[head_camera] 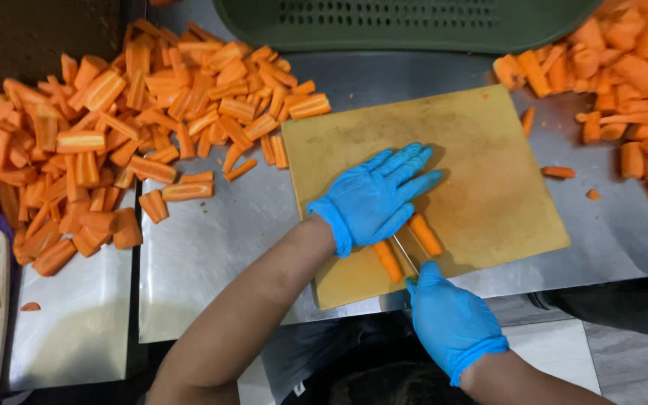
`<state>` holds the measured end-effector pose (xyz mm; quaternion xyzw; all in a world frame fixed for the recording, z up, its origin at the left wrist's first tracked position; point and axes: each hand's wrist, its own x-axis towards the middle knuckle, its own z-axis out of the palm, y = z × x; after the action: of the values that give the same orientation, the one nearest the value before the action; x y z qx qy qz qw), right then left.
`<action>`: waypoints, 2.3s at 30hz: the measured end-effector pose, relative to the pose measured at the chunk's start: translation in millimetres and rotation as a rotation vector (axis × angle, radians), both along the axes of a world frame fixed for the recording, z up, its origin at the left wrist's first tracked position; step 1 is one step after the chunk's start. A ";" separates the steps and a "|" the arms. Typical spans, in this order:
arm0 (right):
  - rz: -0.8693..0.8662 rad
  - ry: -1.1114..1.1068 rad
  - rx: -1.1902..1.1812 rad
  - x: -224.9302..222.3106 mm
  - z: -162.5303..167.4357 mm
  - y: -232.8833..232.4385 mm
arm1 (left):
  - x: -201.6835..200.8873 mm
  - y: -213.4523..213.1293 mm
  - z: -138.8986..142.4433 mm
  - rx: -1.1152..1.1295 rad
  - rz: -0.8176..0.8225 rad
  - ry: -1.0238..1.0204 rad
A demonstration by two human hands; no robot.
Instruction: The person cuts carrot sticks into smaller pieces on a yellow cutting board using a knife. They repeatedly pick up carrot sticks, slice them, and push the cut pieces aside on the board.
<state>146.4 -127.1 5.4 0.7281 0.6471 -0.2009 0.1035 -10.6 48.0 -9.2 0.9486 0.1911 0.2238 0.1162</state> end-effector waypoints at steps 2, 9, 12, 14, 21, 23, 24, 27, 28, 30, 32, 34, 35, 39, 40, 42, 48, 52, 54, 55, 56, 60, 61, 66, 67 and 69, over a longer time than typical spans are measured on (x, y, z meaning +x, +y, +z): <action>0.018 0.054 0.003 5.8 -0.9 4.3 | -10.5 -2.6 5.3 0.009 0.047 -0.050; -0.348 0.677 0.170 101.4 19.2 12.5 | -25.6 -43.5 20.3 0.045 -0.096 -0.185; -0.260 0.515 0.532 150.3 16.0 43.9 | 9.7 -64.5 9.1 0.071 -0.233 0.022; -0.386 0.399 0.608 177.9 10.7 74.8 | 17.9 -57.5 -2.5 0.041 -0.263 0.071; -0.461 0.388 0.720 222.7 -12.8 189.7 | -61.3 42.2 -16.8 0.064 0.207 -0.004; -0.217 0.220 0.865 220.4 -15.2 221.5 | -77.5 56.4 -8.7 0.165 0.351 -0.037; -0.210 0.225 0.861 218.3 -15.4 231.6 | -84.9 55.4 -4.2 0.229 0.421 -0.017; -0.176 0.206 0.835 202.8 -11.9 254.9 | -85.4 35.0 8.3 0.001 0.266 -0.126; -0.156 0.178 0.817 198.1 -10.3 260.7 | -80.6 24.8 11.0 -0.141 0.150 -0.190; -0.152 0.123 0.756 187.7 -5.2 268.0 | -66.6 4.3 13.0 -0.034 0.010 -0.253; -0.173 0.064 0.685 180.7 1.0 275.0 | -48.2 -14.6 10.7 -0.138 -0.133 -0.179; -0.233 0.064 0.638 179.3 6.2 278.5 | -37.4 -17.8 7.2 -0.156 -0.173 -0.128; -0.269 0.064 0.605 180.3 7.0 278.0 | -35.6 -15.0 5.2 -0.132 -0.144 -0.112; -0.285 -0.006 0.478 196.0 7.7 273.7 | -56.7 26.5 -4.0 0.046 0.121 -0.042; -0.298 -0.012 0.491 201.2 6.5 270.7 | -69.4 41.9 -5.9 0.069 0.189 -0.095; -0.308 -0.017 0.495 208.6 5.7 263.9 | -96.8 69.1 -9.5 0.164 0.316 -0.066; -0.288 0.268 0.554 203.6 20.2 221.7 | -120.7 70.6 -5.7 0.443 0.754 -0.131; -0.340 0.910 0.356 139.2 41.7 149.2 | -84.2 35.5 13.4 0.149 0.425 -0.298; -0.410 0.709 0.238 98.5 44.8 111.6 | -59.9 9.8 15.0 -0.161 0.048 -0.372; -0.422 0.749 0.205 79.5 43.1 91.8 | -48.4 -1.8 13.4 -0.254 -0.028 -0.315; -0.438 0.787 0.166 63.5 40.4 76.6 | -38.8 -10.4 10.8 -0.354 -0.104 -0.258; -0.295 0.755 0.160 41.3 31.9 50.4 | -22.5 -21.5 -1.6 -0.230 -0.097 -0.057; -0.235 0.741 0.246 46.0 32.4 48.7 | -23.5 -20.1 -3.3 -0.242 -0.106 -0.083; -0.105 0.422 0.545 66.2 35.1 19.7 | -26.4 -23.0 -1.4 -0.166 -0.099 -0.062; -0.126 0.384 0.486 68.6 35.4 13.9 | -26.7 -24.6 0.7 -0.161 -0.094 -0.054; -0.089 0.380 0.435 70.6 35.0 6.5 | -26.3 -27.1 5.8 -0.131 -0.088 -0.020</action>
<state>216.9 -120.6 40.4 0.7102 0.6501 -0.1947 -0.1872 -36.9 20.8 -3.5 0.9441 0.1623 0.2151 0.1897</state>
